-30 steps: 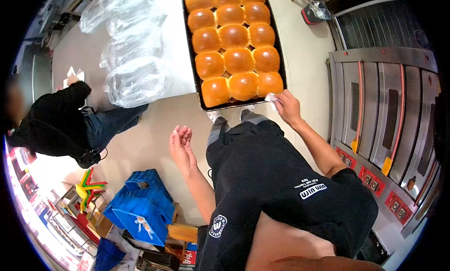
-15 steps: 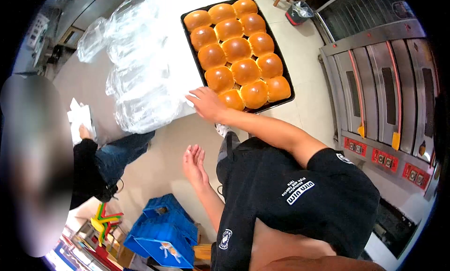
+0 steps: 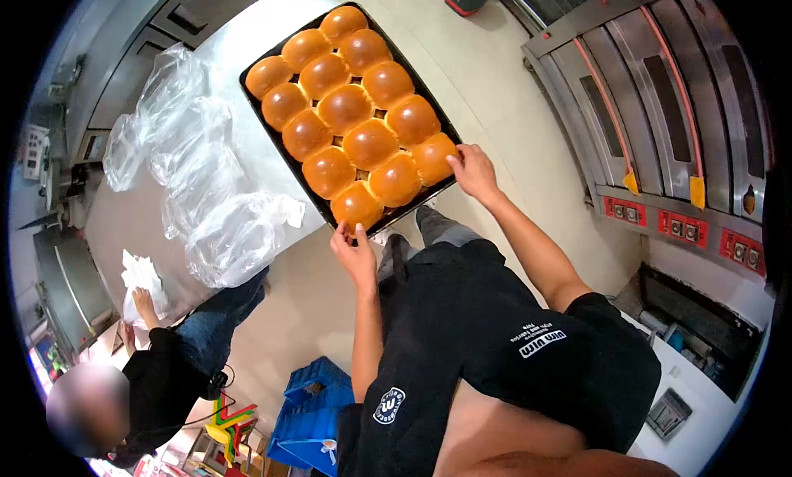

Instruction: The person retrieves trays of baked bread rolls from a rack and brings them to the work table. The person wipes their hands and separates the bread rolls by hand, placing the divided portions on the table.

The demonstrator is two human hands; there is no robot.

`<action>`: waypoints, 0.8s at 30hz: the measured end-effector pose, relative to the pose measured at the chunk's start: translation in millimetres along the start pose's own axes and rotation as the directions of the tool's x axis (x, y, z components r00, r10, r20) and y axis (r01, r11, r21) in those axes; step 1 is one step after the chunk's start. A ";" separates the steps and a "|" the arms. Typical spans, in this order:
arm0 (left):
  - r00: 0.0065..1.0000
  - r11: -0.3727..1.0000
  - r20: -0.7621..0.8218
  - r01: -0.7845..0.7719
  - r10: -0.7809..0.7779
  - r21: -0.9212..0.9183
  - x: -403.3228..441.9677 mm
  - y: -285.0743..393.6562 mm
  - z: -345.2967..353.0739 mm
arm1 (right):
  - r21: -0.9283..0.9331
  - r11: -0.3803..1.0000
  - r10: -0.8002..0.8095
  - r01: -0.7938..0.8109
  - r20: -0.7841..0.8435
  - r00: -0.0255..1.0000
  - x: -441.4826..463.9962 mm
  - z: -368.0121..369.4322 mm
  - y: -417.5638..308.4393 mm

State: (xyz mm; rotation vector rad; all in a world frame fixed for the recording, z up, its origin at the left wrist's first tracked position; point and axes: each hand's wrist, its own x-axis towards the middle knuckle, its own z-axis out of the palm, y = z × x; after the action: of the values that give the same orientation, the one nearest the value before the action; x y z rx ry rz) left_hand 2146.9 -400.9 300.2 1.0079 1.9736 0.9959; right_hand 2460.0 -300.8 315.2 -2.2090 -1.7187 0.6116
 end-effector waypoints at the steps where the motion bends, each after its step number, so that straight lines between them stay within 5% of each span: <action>1: 0.999 0.998 -0.035 -0.032 0.034 0.061 2.5 -7.0 7.2 | -0.022 1.000 0.004 -0.004 0.015 1.000 2.2 -3.9 -6.3; 5: 0.998 0.950 -0.063 0.031 -0.012 0.310 16.7 -0.5 11.5 | -0.048 0.997 0.070 -0.065 0.122 0.990 17.7 -12.9 -12.2; 9: 0.952 0.953 0.043 0.303 -0.303 0.018 32.2 16.5 13.9 | -0.034 0.997 0.078 -0.075 0.088 0.993 28.4 -8.5 -11.0; 12: 0.914 0.916 -0.068 0.398 -0.401 -0.057 45.2 -10.8 27.4 | 0.030 0.996 0.085 -0.088 0.087 0.993 38.2 -10.3 -13.3; 15: 0.900 0.870 -0.037 0.409 -0.434 -0.275 53.7 7.1 15.5 | 0.186 0.980 0.042 -0.073 0.165 0.985 42.0 -32.5 -24.5; 17: 0.906 0.896 -0.144 0.351 -0.398 -0.270 62.9 11.8 7.5 | 0.274 0.961 0.022 -0.027 0.022 1.000 36.9 -20.4 -15.2; 19: 0.874 0.778 -0.049 0.404 -0.484 -0.480 66.7 29.6 -4.9 | 0.371 0.929 0.019 -0.010 -0.020 1.000 42.4 -18.3 -6.7; 21: 0.819 0.691 0.042 0.509 -0.572 -0.513 74.7 19.1 -18.3 | 0.692 0.576 0.227 -0.436 0.376 0.898 53.1 -23.5 -6.1; 23: 0.719 0.268 0.430 0.636 -0.546 -0.723 95.7 28.9 -42.6 | 0.732 0.105 0.223 -0.673 0.642 0.733 76.2 -30.1 -11.8; 24: 0.661 0.030 0.601 0.684 -0.450 -0.729 105.6 43.9 -56.0 | 0.723 0.028 0.128 -0.690 0.682 0.720 89.4 -34.4 -18.9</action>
State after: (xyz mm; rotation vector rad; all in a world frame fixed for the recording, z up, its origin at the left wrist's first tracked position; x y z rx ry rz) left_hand 2066.7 -310.0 339.2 -0.4167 0.9818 1.1769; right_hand 2479.0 -208.2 339.8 -1.4427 -0.1868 1.8659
